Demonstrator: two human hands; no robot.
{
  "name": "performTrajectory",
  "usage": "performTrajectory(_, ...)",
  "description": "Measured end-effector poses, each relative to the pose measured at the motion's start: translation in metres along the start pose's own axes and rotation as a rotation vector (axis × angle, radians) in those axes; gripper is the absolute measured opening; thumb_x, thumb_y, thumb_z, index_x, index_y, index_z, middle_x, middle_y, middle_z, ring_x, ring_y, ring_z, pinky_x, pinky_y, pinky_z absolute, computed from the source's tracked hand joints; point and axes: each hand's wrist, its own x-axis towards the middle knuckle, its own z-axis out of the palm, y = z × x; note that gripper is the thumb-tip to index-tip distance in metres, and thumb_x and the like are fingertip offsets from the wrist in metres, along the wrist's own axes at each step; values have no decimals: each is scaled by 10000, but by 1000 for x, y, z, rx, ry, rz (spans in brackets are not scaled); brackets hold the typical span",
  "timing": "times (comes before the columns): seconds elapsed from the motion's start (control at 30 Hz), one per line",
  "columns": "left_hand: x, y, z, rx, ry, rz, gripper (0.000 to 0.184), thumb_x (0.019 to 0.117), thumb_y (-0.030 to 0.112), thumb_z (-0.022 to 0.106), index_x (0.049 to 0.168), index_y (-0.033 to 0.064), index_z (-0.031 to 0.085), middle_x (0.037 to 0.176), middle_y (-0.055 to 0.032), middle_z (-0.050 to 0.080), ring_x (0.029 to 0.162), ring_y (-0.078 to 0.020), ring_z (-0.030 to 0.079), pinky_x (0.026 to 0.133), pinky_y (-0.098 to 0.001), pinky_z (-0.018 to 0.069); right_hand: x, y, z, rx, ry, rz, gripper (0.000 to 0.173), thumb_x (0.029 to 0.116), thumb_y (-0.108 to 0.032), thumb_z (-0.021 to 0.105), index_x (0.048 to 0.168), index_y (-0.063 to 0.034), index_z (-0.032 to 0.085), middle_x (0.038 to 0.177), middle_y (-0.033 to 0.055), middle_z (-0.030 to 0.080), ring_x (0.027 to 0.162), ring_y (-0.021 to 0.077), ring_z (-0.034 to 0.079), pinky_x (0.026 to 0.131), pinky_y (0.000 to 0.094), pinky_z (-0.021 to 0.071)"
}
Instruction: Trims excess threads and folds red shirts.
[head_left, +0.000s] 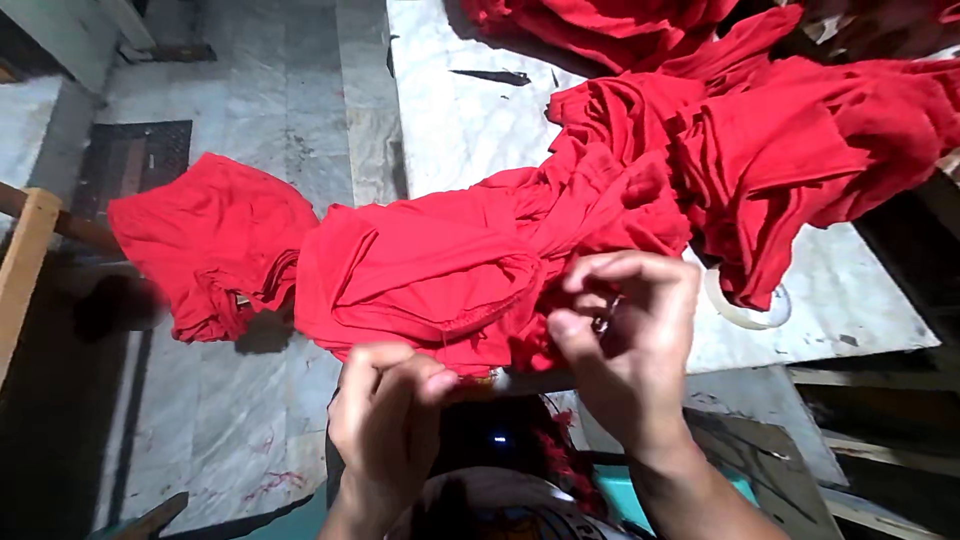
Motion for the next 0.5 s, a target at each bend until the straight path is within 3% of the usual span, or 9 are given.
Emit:
performTrajectory(0.07, -3, 1, 2, -63, 10, -80, 243, 1060, 337, 539, 921, 150, 607, 1057, 63, 587, 933, 85, 587, 816, -82, 499, -8, -4, -4, -309, -13, -183, 287, 1022, -360, 581, 1023, -73, 572, 913, 51, 655, 836, 79, 611, 744, 231, 466)
performTrajectory(0.13, -4, 2, 6, -57, 45, -80, 239, 1051, 342, 557, 902, 163, 610, 1079, 79, 546, 948, 112, 542, 823, -53, 460, -15, -11, 2, -448, -69, -270, 310, 1047, -346, 528, 901, -92, 632, 757, 58, 651, 715, 160, 600, 672, 309, 431)
performTrajectory(0.23, -4, 4, 10, 2, 69, -42, 231, 1037, 338, 580, 881, 171, 619, 1028, 78, 507, 922, 126, 491, 819, -24, 405, -15, -16, 21, -537, -123, -355, 382, 1080, -334, 431, 846, -91, 610, 670, 55, 588, 599, 199, 573, 549, 310, 426)
performTrajectory(0.37, -7, 2, 10, 15, 24, 17, 255, 1050, 328, 556, 880, 141, 598, 1002, 46, 514, 927, 96, 503, 833, -39, 408, -8, -13, 37, -558, -100, -358, 409, 1055, -279, 449, 775, -56, 644, 608, 67, 594, 525, 198, 582, 481, 311, 412)
performTrajectory(0.43, -10, -2, 10, -89, -27, 39, 276, 1071, 300, 518, 873, 115, 574, 990, 28, 557, 928, 69, 553, 834, -67, 452, -6, -10, 29, -536, -48, -351, 371, 1047, -292, 488, 799, -66, 648, 626, 58, 605, 572, 185, 592, 532, 305, 429)
performTrajectory(0.5, -15, -5, 11, -245, -112, 8, 370, 1099, 321, 434, 852, 84, 573, 950, -13, 630, 905, 7, 629, 796, -128, 525, 0, -3, 12, -487, 23, -355, 212, 970, -256, 618, 868, -74, 656, 727, 77, 652, 657, 172, 610, 583, 283, 455)
